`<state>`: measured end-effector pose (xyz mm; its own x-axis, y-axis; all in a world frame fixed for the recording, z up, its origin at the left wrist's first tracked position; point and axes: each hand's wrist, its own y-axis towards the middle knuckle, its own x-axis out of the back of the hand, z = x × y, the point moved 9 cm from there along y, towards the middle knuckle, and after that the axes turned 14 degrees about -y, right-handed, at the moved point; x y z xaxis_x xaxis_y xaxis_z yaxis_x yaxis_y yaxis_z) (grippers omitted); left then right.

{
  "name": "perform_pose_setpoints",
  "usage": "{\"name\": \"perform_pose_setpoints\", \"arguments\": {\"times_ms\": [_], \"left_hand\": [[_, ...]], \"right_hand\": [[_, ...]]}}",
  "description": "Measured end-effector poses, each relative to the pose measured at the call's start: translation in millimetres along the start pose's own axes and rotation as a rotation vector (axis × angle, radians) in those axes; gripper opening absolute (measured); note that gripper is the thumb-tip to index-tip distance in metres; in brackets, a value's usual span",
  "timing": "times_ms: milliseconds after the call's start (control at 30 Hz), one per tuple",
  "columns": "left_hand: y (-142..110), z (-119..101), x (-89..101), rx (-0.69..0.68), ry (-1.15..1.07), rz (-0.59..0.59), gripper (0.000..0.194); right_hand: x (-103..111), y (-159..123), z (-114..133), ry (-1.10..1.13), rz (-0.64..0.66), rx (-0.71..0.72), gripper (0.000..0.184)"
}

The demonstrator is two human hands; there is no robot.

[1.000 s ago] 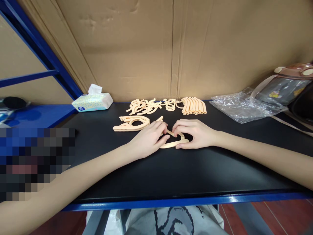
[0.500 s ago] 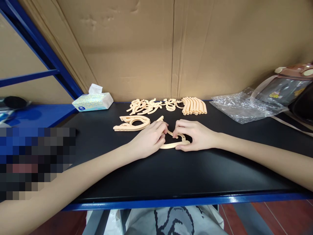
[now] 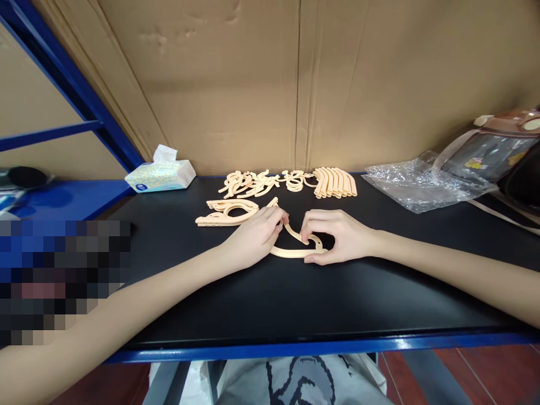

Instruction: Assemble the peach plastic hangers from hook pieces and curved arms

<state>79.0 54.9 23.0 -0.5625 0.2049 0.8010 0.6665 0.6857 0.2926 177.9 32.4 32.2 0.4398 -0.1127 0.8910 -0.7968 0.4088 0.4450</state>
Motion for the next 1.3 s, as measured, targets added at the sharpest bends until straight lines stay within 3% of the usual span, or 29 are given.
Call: {"name": "perform_pose_setpoints", "arguments": {"times_ms": [267,600,733,1300], "left_hand": [[0,5,6.1,0.058,-0.01,-0.066,0.019],[-1,7,5.8,0.071,0.006,-0.067,0.023],[-1,7,5.6,0.076,0.016,-0.064,0.022],[1,-4,2.7,0.013,0.08,-0.005,0.019]], "right_hand": [[1,1,9,-0.081,0.002,0.063,0.025],[-1,-4,34,-0.377,-0.016,0.277,0.022],[-1,-5,37,-0.413,-0.034,0.3,0.018],[-4,3,5,-0.254,0.041,0.03,0.018]]}}
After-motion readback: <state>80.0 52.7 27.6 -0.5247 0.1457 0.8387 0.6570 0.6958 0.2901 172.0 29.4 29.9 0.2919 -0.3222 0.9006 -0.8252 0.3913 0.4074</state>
